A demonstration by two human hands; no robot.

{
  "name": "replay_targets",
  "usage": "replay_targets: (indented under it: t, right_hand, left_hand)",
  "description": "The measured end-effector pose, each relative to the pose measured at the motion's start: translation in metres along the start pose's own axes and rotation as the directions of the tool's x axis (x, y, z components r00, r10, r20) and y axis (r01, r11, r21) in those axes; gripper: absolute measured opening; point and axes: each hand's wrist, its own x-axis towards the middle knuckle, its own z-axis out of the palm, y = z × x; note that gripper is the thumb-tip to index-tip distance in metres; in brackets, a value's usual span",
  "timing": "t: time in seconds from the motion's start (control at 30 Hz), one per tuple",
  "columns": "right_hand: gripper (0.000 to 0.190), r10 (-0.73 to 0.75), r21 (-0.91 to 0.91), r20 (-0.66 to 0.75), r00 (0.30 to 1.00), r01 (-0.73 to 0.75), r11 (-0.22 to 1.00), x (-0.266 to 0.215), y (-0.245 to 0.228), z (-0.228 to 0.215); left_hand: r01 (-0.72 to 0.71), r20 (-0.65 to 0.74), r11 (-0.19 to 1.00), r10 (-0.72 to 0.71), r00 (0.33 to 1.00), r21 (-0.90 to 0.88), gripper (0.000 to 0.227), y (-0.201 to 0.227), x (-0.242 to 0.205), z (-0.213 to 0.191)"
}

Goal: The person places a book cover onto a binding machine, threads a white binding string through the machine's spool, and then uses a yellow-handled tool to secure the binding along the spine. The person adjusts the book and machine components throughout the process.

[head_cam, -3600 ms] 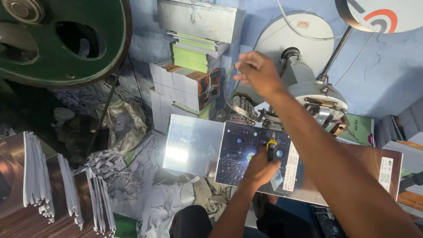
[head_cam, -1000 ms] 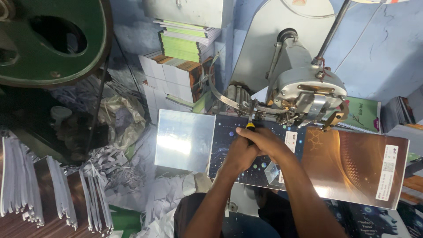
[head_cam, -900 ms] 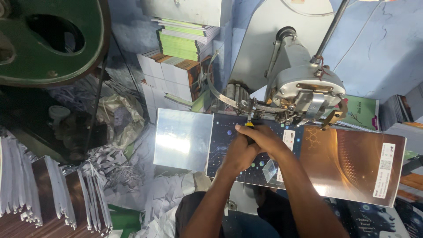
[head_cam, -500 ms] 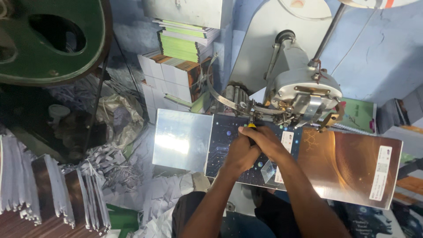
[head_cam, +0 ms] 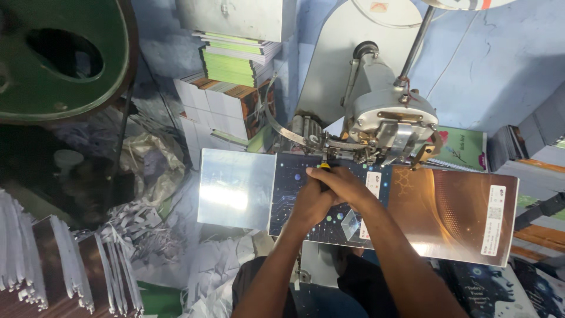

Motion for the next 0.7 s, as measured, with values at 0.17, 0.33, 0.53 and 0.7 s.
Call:
replay_targets:
  t: [0.17,0.33,0.53,0.7]
  right_hand:
    - [0.065,0.061,-0.041,0.032,0.998,-0.060,0.997,-0.004,-0.008,0.001]
    - [0.064,0.064,-0.093,0.045,0.997,-0.060,0.994,-0.001,-0.014,0.003]
    - [0.065,0.107,-0.136,0.063,0.992,-0.098,0.986,0.002,-0.013,0.000]
    - [0.080,0.092,-0.140,0.083,0.992,-0.080,0.987,0.000,-0.010,-0.005]
  left_hand:
    - [0.027,0.052,0.997,-0.023,0.998,-0.069,0.062,-0.002,-0.001,-0.002]
    - [0.041,0.097,0.990,-0.028,0.995,-0.138,0.054,0.000,0.001,-0.002]
    - [0.184,0.112,0.960,-0.164,0.980,-0.209,0.059,0.007,0.000,-0.005]
    - [0.461,0.221,0.781,-0.405,0.887,-0.422,0.066,0.013,-0.002,-0.016]
